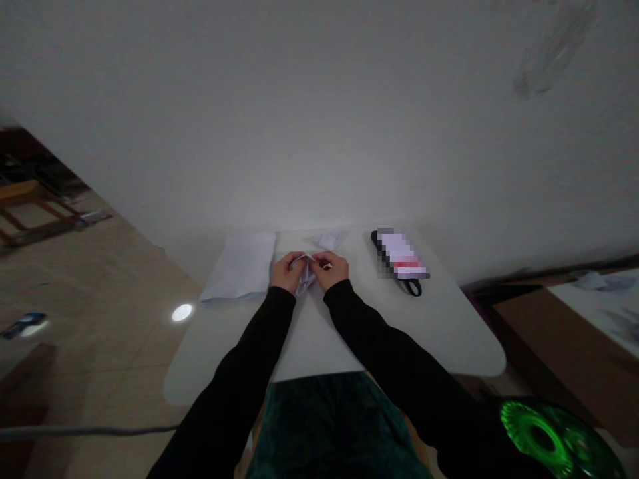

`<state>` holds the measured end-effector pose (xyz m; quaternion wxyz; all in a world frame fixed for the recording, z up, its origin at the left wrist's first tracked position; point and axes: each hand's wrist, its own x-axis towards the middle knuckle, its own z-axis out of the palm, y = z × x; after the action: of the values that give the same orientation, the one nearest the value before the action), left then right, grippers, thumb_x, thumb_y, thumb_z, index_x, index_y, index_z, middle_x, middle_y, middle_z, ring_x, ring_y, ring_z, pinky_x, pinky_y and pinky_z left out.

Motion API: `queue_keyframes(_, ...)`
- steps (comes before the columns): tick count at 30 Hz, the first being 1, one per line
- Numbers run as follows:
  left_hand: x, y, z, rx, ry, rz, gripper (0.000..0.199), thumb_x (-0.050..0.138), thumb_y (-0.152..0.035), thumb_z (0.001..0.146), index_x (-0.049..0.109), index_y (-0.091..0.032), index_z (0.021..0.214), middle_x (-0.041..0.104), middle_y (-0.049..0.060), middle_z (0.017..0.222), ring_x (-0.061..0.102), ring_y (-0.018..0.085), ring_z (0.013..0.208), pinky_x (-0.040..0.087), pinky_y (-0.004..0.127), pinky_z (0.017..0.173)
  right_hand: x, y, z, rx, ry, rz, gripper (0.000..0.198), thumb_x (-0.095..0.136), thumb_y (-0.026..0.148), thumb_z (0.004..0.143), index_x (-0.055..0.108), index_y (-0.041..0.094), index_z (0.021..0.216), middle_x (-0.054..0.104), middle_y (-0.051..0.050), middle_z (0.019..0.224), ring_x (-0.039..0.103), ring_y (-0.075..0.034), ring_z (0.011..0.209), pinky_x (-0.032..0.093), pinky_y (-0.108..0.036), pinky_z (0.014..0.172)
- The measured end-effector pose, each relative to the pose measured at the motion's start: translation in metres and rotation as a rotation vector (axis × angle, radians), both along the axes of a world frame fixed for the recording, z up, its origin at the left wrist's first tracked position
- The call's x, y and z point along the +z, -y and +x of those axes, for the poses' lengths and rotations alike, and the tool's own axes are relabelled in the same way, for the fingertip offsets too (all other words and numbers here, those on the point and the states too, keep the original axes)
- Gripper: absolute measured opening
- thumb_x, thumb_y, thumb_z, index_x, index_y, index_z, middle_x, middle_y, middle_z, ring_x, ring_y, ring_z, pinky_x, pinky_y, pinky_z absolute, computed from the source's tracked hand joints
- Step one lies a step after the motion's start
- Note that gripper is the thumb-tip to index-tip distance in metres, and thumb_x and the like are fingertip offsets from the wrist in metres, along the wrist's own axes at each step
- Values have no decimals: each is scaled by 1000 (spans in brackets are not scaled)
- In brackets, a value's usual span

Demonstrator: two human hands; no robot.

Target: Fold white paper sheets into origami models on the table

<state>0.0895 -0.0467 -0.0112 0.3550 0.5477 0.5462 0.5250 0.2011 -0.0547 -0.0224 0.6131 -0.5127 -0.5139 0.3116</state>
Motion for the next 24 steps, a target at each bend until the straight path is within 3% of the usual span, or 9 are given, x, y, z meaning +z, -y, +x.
queue_keyframes(9, 7, 2, -2, 0, -35, -31, 11, 62, -25, 58, 67, -17, 64, 64, -1, 62, 58, 17, 68, 45, 25, 67, -3, 0, 0, 43, 45, -21, 6, 62, 22, 56, 60, 18, 60, 56, 3, 56, 49, -11, 51, 43, -23, 52)
queue_keyframes(15, 8, 0, -3, -10, 17, -33, 11, 65, -24, 57, 67, -17, 64, 65, 0, 64, 59, 17, 70, 45, 27, 71, -2, -1, 1, 24, 51, -27, 10, 60, 28, 61, 61, 18, 62, 58, 2, 59, 50, -12, 54, 44, -24, 54)
queue_keyframes(20, 4, 2, 2, -112, 115, -81, 22, 67, -31, 58, 65, -17, 74, 65, 0, 69, 58, 16, 68, 47, 25, 66, -6, -11, 10, -26, 28, -27, 13, 62, 30, 62, 61, 18, 66, 60, 0, 62, 52, -13, 56, 45, -26, 57)
queue_keyframes(24, 8, 11, 12, -242, 207, -190, 32, 58, -35, 67, 64, -17, 93, 66, 2, 72, 60, 16, 64, 50, 28, 58, -8, -15, 13, -68, -81, -4, 21, 68, 31, 56, 52, 19, 62, 59, 2, 63, 53, -12, 56, 47, -25, 57)
